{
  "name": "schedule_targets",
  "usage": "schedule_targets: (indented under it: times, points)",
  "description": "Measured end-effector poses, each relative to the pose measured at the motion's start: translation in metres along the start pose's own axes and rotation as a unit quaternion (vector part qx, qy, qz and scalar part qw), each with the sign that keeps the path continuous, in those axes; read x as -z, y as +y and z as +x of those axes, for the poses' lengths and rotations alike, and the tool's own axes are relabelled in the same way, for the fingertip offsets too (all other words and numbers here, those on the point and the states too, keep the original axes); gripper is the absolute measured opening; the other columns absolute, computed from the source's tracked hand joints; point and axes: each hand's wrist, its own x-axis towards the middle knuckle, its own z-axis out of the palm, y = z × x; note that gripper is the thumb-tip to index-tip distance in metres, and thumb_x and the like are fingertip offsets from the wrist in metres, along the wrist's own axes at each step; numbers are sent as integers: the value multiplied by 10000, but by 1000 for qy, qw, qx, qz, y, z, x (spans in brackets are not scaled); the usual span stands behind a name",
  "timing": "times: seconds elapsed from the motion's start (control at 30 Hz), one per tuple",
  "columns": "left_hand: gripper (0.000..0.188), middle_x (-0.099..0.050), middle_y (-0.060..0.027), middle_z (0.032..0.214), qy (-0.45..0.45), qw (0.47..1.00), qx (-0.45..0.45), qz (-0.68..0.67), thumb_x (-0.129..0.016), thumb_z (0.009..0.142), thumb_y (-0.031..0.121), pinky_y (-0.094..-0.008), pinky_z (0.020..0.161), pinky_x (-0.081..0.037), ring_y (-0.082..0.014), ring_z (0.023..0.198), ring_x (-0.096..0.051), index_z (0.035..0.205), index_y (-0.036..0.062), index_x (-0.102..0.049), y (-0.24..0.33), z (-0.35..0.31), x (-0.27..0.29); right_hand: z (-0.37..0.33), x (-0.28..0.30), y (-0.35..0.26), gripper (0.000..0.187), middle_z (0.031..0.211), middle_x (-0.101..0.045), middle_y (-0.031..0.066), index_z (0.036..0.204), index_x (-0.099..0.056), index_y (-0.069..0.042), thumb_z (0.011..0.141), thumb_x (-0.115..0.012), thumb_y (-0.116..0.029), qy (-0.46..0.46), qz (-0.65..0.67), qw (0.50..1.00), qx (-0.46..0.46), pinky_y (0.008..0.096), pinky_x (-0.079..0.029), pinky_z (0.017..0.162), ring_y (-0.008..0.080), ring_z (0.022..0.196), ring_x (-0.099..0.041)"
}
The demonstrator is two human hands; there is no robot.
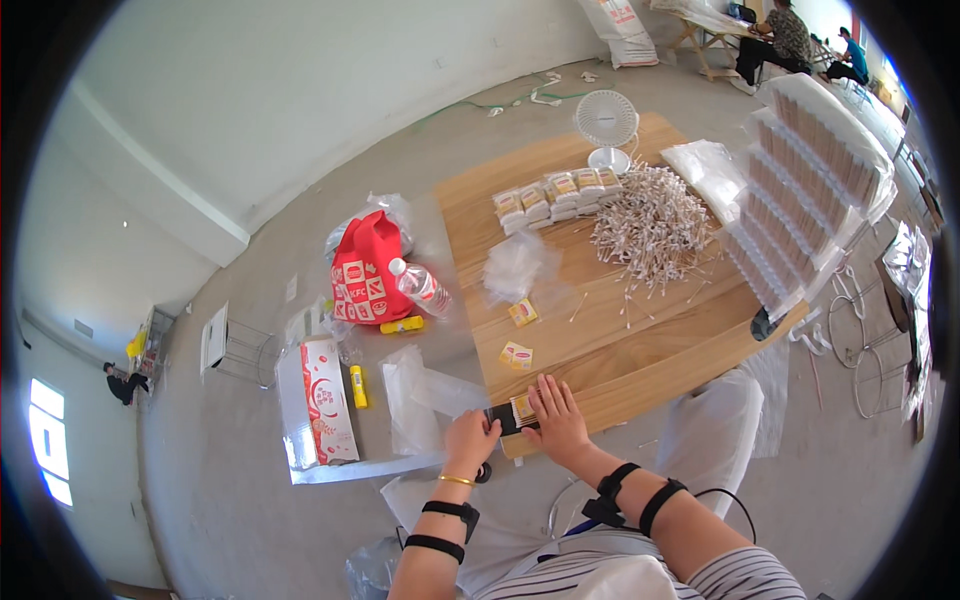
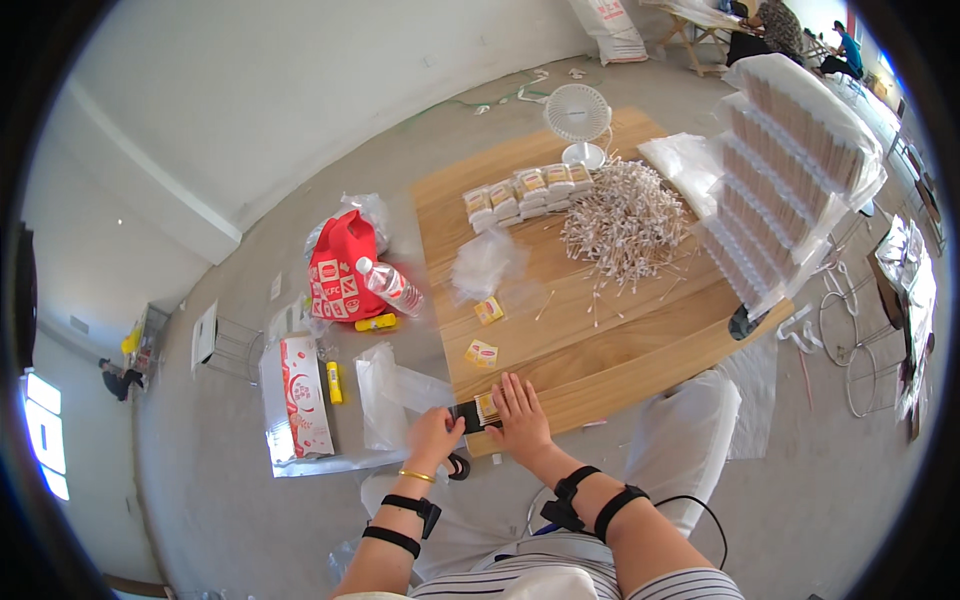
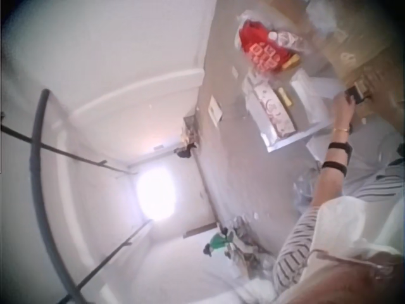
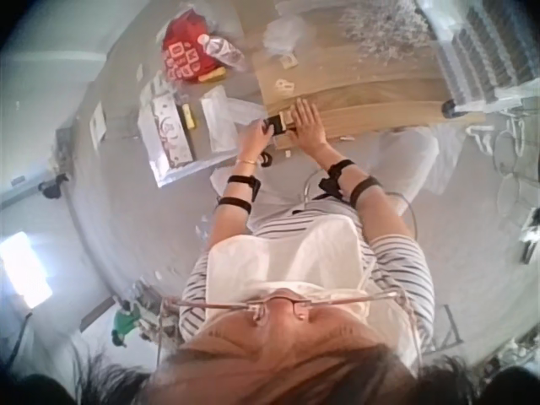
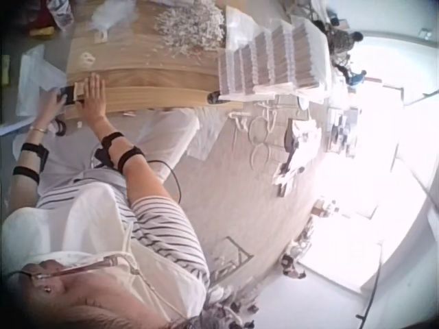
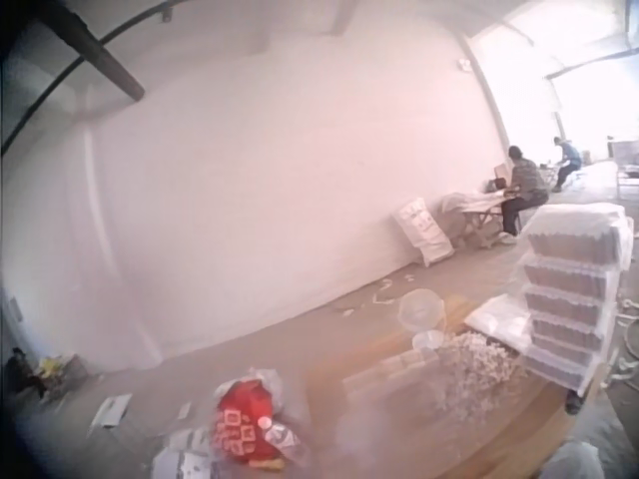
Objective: The recorder is seen counting and placing medical or hygiene swabs into small plastic bags.
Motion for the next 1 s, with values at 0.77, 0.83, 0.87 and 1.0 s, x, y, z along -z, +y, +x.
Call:
schedule_targets:
  times: [0.77, 0.83, 0.87, 1.0]
  points:
    - [203, -706, -112, 798, 28, 996, -31, -78, -677, 858, 258, -479, 805, -483, -342, 742, -675, 775, 72, -684, -15, 6, -13, 9, -15, -54, 827, 1686, -275, 185, 1583, -379, -61, 962, -566, -574, -1, -27, 999, -20, 509, -146, 1287, 324, 1585, -204]
    - [212, -704, -104, 790, 31, 998, -39, -38, -676, 858, 266, -486, 829, -451, -336, 734, -668, 763, 77, -683, -6, 7, -9, 7, -16, -52, 832, 1690, -269, 182, 1586, -375, -63, 963, -562, -581, -2, -30, 999, -24, 508, -142, 1287, 322, 1588, -197]
    - [211, -705, -101, 792, 44, 998, -33, -37, -677, 858, 265, -485, 822, -443, -332, 733, -669, 762, 78, -683, -7, 6, -10, 7, -14, -53, 831, 1692, -266, 181, 1588, -372, -63, 965, -559, -581, -4, -33, 999, -21, 508, -140, 1288, 321, 1589, -194]
    - [209, -709, -97, 800, 56, 997, -1, -58, -679, 859, 264, -473, 805, -423, -323, 736, -670, 760, 80, -684, -11, 3, -12, 4, -9, -56, 832, 1695, -263, 178, 1593, -362, -64, 971, -546, -585, -11, -46, 999, -12, 507, -135, 1289, 319, 1591, -189]
